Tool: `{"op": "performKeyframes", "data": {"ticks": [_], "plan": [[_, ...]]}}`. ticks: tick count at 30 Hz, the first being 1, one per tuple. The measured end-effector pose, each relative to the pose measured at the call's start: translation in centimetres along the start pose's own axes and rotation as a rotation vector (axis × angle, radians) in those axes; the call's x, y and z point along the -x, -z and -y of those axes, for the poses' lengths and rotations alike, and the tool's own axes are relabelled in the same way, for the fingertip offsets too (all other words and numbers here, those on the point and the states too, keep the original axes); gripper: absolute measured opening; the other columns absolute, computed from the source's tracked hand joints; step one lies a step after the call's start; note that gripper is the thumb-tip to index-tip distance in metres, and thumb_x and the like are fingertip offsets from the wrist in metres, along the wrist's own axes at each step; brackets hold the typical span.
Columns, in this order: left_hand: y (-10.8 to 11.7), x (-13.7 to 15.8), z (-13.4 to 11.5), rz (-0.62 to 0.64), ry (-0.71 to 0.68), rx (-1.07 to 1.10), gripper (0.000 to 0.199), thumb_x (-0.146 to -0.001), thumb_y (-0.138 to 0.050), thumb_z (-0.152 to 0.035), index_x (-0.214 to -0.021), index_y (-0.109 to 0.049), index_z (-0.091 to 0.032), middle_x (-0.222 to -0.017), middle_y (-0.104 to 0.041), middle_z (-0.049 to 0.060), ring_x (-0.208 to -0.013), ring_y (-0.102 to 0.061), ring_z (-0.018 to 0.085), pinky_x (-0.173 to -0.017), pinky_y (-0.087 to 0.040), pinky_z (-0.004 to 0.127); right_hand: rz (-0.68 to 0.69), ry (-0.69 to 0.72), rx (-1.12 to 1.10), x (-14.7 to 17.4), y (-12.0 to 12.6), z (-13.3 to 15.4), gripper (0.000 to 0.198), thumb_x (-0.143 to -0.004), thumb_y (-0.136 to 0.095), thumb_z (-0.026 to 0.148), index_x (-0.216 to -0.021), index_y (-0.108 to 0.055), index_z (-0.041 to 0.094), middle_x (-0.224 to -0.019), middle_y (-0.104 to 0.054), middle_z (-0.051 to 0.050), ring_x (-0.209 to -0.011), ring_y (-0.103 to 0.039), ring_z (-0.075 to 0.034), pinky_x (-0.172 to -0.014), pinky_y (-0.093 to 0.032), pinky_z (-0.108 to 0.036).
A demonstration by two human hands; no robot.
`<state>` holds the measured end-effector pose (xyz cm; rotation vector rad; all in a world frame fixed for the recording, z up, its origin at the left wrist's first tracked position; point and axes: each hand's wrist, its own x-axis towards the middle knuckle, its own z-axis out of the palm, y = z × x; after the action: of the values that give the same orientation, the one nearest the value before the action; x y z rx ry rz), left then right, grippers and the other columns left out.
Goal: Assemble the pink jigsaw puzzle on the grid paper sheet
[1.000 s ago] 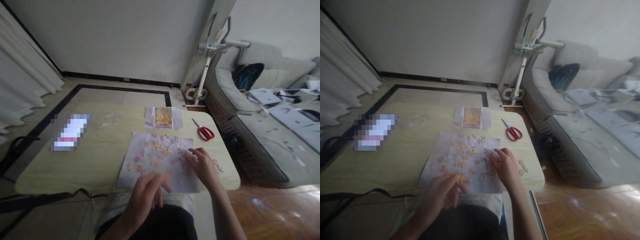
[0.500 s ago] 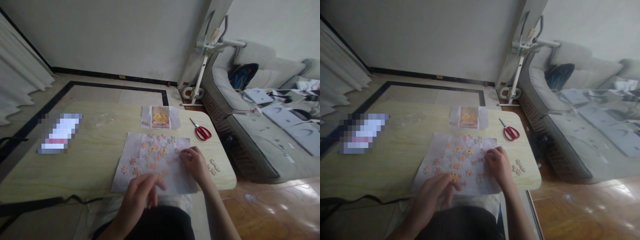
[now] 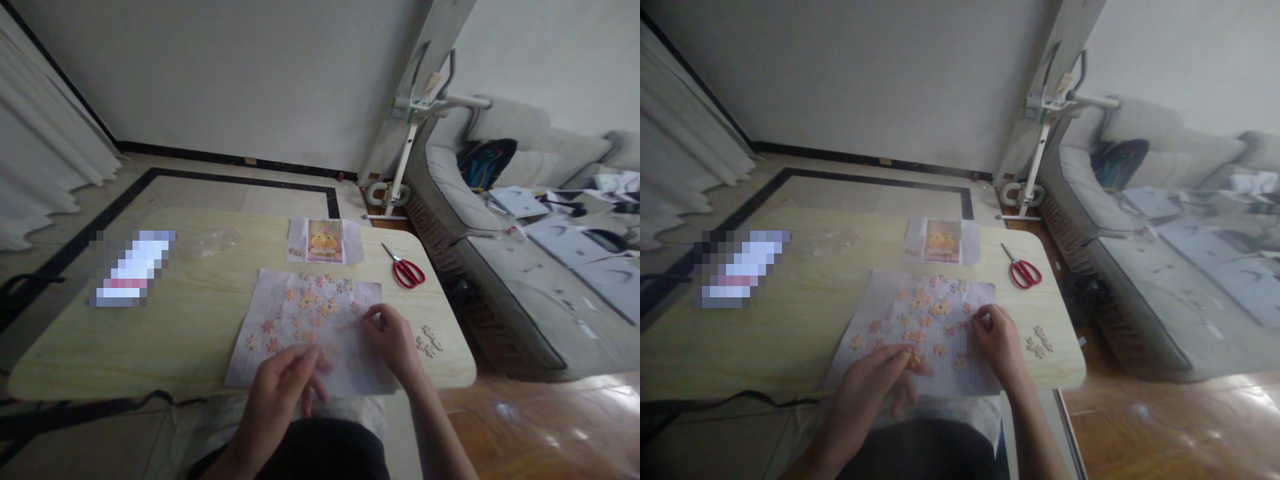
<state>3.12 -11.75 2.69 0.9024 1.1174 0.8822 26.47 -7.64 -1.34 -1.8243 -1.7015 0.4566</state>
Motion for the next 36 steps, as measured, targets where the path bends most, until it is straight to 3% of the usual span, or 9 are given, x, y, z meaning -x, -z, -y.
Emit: {"op": "performKeyframes", "data": {"ticks": [5,14,21,25,28,32,36], "plan": [[0.2,-0.2,0.2,-0.047,-0.022,0.061,0.046,-0.084,-0.064,-0.053,-0.101,-0.068,-0.01,-0.087,-0.073,0.014,-0.053,-0.065,0.016,-0.039,-0.045,0.02,-0.01,-0.014,-0.023,0.3,0.3,0.3,0.008,-0.082,-0.059,0.026,-0.077,-0.062,0.02,-0.063,-0.055,0.002,-0.056,-0.049,-0.015,-0.056,-0.038,-0.025],[0.5,-0.2,-0.1,-0.028,-0.028,0.05,0.048,-0.086,-0.062,-0.051,-0.109,-0.064,-0.009,-0.07,-0.071,0.009,-0.056,-0.067,0.017,-0.042,-0.046,0.021,0.06,-0.073,-0.116,0.3,0.7,0.4,0.014,-0.083,-0.062,0.032,-0.074,-0.061,0.02,-0.054,-0.042,0.007,-0.051,-0.041,-0.012,-0.051,-0.031,-0.025],[0.7,0.1,-0.3,-0.01,-0.033,0.024,0.041,-0.087,-0.06,-0.048,-0.102,-0.066,-0.01,-0.07,-0.071,0.009,-0.051,-0.063,0.015,-0.043,-0.047,0.022,0.044,-0.114,-0.072,-0.5,1.8,-0.9,0.016,-0.083,-0.061,0.034,-0.075,-0.063,0.02,-0.052,-0.046,0.006,-0.049,-0.043,-0.013,-0.049,-0.031,-0.025],[0.8,0.0,0.1,-0.066,-0.034,0.064,0.04,-0.085,-0.064,-0.047,-0.102,-0.065,-0.011,-0.079,-0.073,0.011,-0.051,-0.064,0.015,-0.042,-0.047,0.022,-0.001,-0.115,-0.019,-0.4,2.7,-1.4,0.016,-0.081,-0.06,0.029,-0.088,-0.07,0.018,-0.071,-0.064,-0.002,-0.058,-0.052,-0.016,-0.058,-0.04,-0.029],[0.8,-0.3,0.6,-0.087,-0.036,0.086,0.042,-0.085,-0.066,-0.048,-0.105,-0.065,-0.011,-0.08,-0.073,0.011,-0.052,-0.066,0.016,-0.042,-0.046,0.022,0.036,-0.08,0.025,0.0,2.5,-0.9,0.019,-0.082,-0.062,0.03,-0.094,-0.074,0.02,-0.087,-0.068,-0.006,-0.07,-0.059,-0.019,-0.068,-0.045,-0.031],[0.8,-0.6,0.8,-0.104,-0.028,0.078,0.046,-0.084,-0.066,-0.049,-0.108,-0.065,-0.01,-0.087,-0.074,0.015,-0.056,-0.069,0.019,-0.039,-0.045,0.021,0.062,-0.039,0.122,0.2,1.6,-0.1,0.018,-0.087,-0.061,0.032,-0.091,-0.076,0.021,-0.085,-0.065,-0.006,-0.08,-0.063,-0.023,-0.074,-0.046,-0.034],[0.9,-0.4,0.6,-0.084,-0.034,0.027,0.05,-0.086,-0.063,-0.052,-0.111,-0.066,-0.009,-0.091,-0.075,0.017,-0.065,-0.072,0.023,-0.04,-0.045,0.02,0.056,-0.047,0.077,0.1,1.0,-0.2,0.016,-0.086,-0.062,0.031,-0.083,-0.074,0.02,-0.084,-0.064,-0.006,-0.077,-0.063,-0.022,-0.072,-0.047,-0.033]]}}
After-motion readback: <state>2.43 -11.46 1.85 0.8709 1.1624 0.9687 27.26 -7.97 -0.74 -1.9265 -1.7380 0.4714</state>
